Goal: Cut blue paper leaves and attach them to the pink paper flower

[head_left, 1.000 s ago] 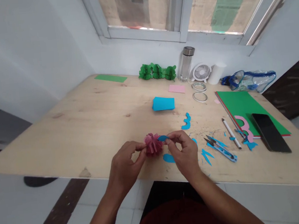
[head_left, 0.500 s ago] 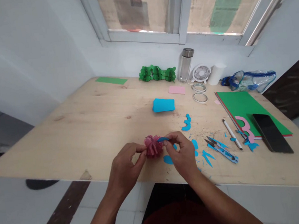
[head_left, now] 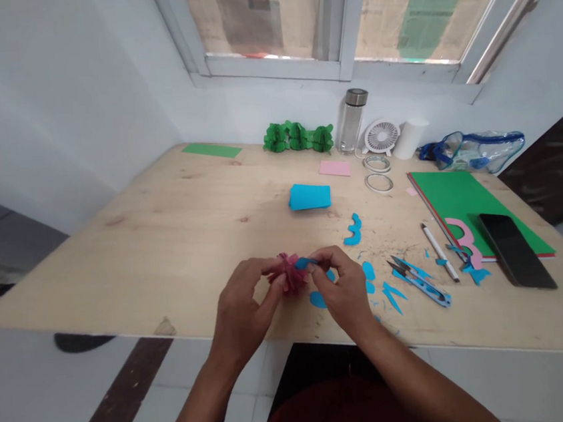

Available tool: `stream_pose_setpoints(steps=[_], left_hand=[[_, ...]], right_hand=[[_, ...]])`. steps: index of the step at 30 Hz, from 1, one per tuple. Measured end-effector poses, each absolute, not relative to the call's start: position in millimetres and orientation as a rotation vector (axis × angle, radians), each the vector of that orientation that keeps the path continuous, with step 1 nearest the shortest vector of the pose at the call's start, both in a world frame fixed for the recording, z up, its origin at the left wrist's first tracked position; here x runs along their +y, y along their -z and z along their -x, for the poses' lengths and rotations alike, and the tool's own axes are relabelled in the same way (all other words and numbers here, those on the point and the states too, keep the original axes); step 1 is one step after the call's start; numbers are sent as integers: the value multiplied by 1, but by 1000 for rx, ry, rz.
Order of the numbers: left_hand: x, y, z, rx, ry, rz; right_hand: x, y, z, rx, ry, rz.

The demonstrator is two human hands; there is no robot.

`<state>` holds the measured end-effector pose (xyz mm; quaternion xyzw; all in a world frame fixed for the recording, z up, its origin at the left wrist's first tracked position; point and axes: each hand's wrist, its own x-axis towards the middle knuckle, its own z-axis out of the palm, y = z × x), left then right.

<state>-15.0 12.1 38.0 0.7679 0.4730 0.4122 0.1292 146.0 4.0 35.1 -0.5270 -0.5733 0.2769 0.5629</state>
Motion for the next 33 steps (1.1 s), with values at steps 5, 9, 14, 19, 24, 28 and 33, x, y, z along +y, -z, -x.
stream_pose_setpoints(steps=[5,9,14,19,24,28,33], left_hand=[[14,-39,15,1354,-1206,-2252],[13,-41,13,1362,-1246,-2253],[12,-42,9,1393,-1232,-2218],[11,-41,7,1415,-1213,-2185],[10,-43,5,1456,-1199,-2145],[9,-45,3,1479,-1175,-2137],[8,-48,2,1480,-1163,-2133]], right_hand=[[4,-34,-146,-1359,-663,1253],[1,-34,-145,-1321,-664,1262],[-4,-35,-145,-1280,-654,1267],[-7,-36,-143,-1259,-621,1265],[-10,-35,-141,-1261,-622,1230],[-11,-34,-138,-1295,-584,1244],[-10,-32,-135,-1340,-481,1268]])
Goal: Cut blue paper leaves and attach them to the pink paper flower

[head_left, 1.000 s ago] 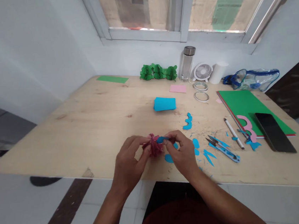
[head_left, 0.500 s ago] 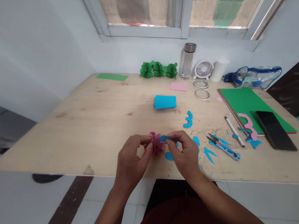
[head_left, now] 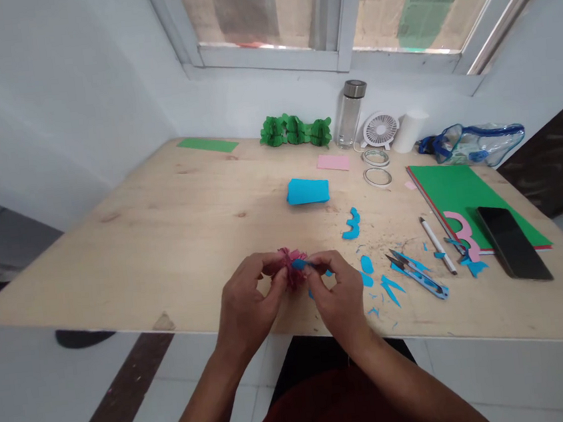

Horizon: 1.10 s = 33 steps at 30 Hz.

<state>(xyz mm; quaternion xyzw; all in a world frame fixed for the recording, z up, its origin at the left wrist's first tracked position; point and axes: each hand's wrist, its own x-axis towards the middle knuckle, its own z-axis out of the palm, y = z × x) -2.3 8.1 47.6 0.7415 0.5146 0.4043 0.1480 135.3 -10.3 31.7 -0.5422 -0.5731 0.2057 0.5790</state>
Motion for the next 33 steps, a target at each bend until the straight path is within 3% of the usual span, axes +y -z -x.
stream_pose_setpoints(steps=[10,33], left_hand=[[9,-47,0,1472,-1175,-2139],[10,-48,-3,1472,-1116,-2132]], right_hand=[[-12,-27,-139,-1496,-231,1315],[-7,-27,-132,-1386,-329,1320]])
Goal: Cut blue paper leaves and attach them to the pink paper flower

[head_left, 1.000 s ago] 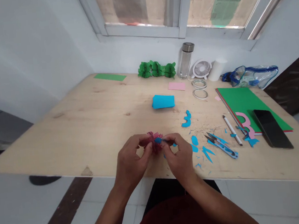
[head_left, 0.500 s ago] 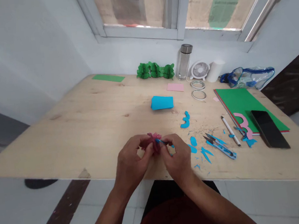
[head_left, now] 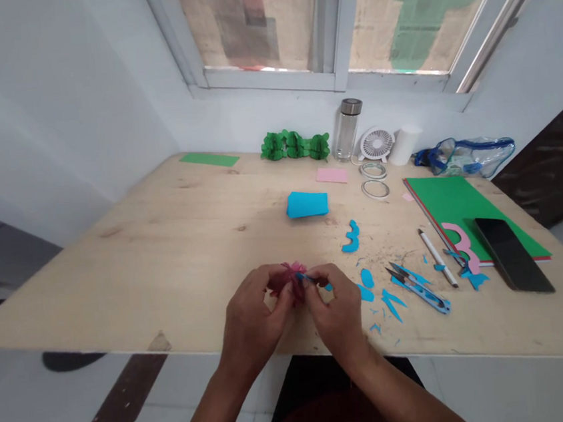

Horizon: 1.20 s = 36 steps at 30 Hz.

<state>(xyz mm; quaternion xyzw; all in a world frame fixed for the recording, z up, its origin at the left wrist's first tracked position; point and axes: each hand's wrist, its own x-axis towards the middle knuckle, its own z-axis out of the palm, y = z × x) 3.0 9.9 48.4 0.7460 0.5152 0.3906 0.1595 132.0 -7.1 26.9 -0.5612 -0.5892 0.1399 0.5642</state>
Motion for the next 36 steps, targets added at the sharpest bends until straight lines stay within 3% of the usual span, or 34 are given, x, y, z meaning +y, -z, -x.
stream_pose_setpoints(steps=[22,36], left_hand=[[24,-68,1,1385,-818,-2388],[26,-71,5,1326,-745,-2321]], right_hand=[[-2,-25,-134,-1401,-545,1223],[8,-22,-138,-1598,-427,1203]])
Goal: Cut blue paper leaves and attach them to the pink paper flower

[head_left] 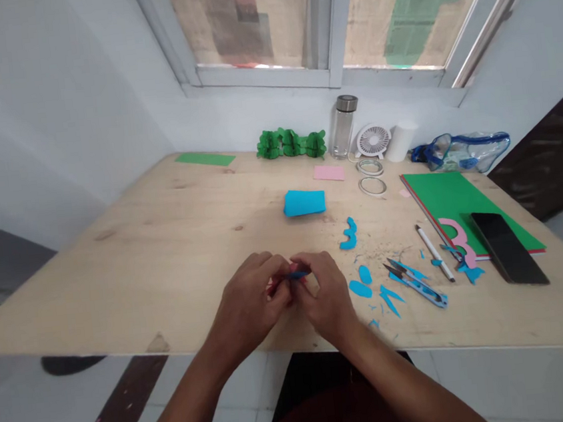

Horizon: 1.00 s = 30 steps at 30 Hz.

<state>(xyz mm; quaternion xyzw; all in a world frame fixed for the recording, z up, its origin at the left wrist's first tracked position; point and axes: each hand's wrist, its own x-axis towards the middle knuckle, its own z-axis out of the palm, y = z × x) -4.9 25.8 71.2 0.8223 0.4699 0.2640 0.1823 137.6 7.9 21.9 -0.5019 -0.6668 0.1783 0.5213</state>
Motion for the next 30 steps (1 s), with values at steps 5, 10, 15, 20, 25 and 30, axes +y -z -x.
stream_pose_setpoints(steps=[5,10,15,20,25,30], left_hand=[[29,-70,5,1315,-761,-2292],[27,-65,6,1342,-777,-2218],[15,-57,8,1414,-835,-2092],[6,-50,13,1384,-895,-2003],[5,-43,17,1471,-943,-1938],[3,-39,15,1523,-959,-1944]], right_hand=[[12,-18,-139,-1618,-474,1212],[9,-23,-144,-1657,-481,1199],[4,-19,-152,-1586,-502,1266],[1,-14,-155,-1519,-529,1294],[-15,-16,-172,-1462,-480,1330],[-40,-6,-222,-1528,-286,1480]])
